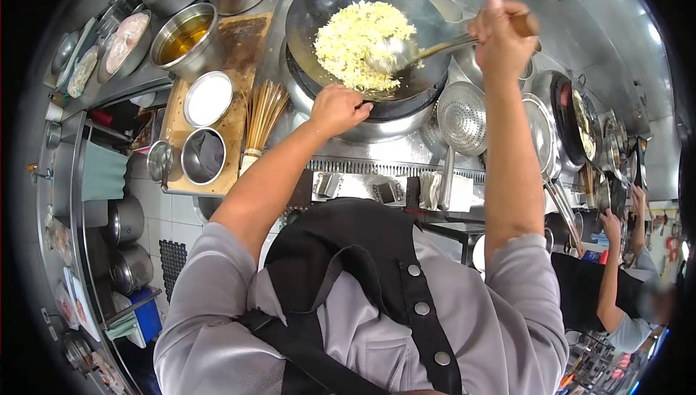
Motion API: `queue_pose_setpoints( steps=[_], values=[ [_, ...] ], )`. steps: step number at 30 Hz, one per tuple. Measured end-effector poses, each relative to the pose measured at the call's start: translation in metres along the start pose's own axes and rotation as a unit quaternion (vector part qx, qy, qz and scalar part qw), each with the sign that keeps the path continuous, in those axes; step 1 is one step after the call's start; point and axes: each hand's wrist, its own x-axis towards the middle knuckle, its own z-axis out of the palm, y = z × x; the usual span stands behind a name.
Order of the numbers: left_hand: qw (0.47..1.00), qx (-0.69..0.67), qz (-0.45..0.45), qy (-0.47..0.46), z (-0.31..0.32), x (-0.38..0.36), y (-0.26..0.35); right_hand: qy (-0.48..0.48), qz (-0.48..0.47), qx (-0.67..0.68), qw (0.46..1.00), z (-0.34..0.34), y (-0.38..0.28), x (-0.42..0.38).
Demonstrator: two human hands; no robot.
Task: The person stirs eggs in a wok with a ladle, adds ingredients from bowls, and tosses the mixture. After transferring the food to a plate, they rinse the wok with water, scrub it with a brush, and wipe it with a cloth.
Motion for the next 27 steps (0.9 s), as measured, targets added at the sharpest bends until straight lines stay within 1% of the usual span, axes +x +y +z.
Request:
queue_pose_setpoints(
  steps=[1,2,4,5,6,8,9,10,12,13,14,16,17,18,20,21,22,24,25,26,27],
  values=[
    [1.0,-0.005,0.0,-0.014,-0.002,0.0,-0.001,-0.03,0.001,0.036,0.999,0.008,-0.02,0.0],
    [1.0,-0.004,-0.003,-0.012,-0.004,0.001,0.0,-0.033,0.002,0.038,0.999,0.015,-0.018,-0.009],
    [1.0,0.003,-0.009,-0.002,-0.003,0.0,0.004,-0.054,-0.008,-0.019,0.998,0.025,0.0,-0.036],
    [1.0,-0.004,-0.022,-0.013,-0.004,0.002,0.006,-0.073,0.003,-0.002,0.997,0.02,0.023,-0.041],
    [1.0,-0.004,-0.02,-0.009,-0.002,0.005,0.004,-0.074,-0.001,-0.003,0.997,0.031,0.017,-0.03],
    [1.0,-0.015,0.02,0.017,0.0,0.0,0.001,-0.064,0.003,-0.001,0.998,0.05,-0.002,-0.004],
    [1.0,-0.012,0.019,0.019,0.0,0.002,-0.002,-0.09,-0.041,-0.008,0.995,0.057,-0.014,-0.005],
    [0.999,-0.017,0.021,0.029,0.003,0.001,-0.001,-0.092,-0.04,-0.005,0.995,0.061,-0.002,-0.009],
    [0.999,-0.024,0.022,0.036,0.004,-0.002,0.0,-0.045,-0.077,-0.005,0.996,0.06,0.042,-0.03],
    [1.0,-0.025,0.008,0.007,0.004,-0.003,0.001,-0.057,-0.028,-0.053,0.997,0.055,0.067,-0.031],
    [1.0,-0.024,-0.006,-0.017,0.003,0.001,0.001,-0.059,-0.03,-0.052,0.996,0.056,0.066,-0.014],
    [1.0,-0.017,-0.004,-0.015,0.003,0.0,0.002,-0.111,-0.002,-0.04,0.993,0.064,0.045,0.023],
    [1.0,-0.011,0.003,-0.016,0.002,0.001,0.001,-0.109,-0.024,-0.085,0.99,0.07,0.023,0.021],
    [1.0,-0.009,0.001,-0.012,0.0,0.004,0.0,-0.113,-0.025,-0.082,0.99,0.074,0.023,0.013],
    [0.999,-0.003,-0.013,-0.03,0.001,0.001,0.003,-0.038,-0.046,-0.057,0.997,0.072,0.044,-0.018],
    [0.999,-0.004,-0.013,-0.033,0.002,-0.003,0.005,-0.037,-0.052,-0.1,0.993,0.059,0.08,-0.024],
    [0.999,-0.005,-0.011,-0.041,0.0,-0.001,0.005,-0.038,-0.057,-0.099,0.993,0.06,0.078,-0.007],
    [0.999,-0.006,-0.014,-0.052,-0.001,-0.002,0.006,-0.071,-0.038,-0.156,0.984,0.066,0.057,0.026],
    [0.998,0.0,-0.025,-0.062,-0.002,0.0,0.007,-0.046,-0.017,-0.09,0.995,0.07,0.047,0.036],
    [0.997,0.005,-0.036,-0.069,-0.001,0.004,0.004,-0.045,-0.02,-0.09,0.995,0.07,0.043,0.034],
    [0.997,0.004,-0.036,-0.068,0.001,0.006,0.003,-0.052,-0.083,-0.056,0.994,0.069,0.039,0.027]
  ],
)
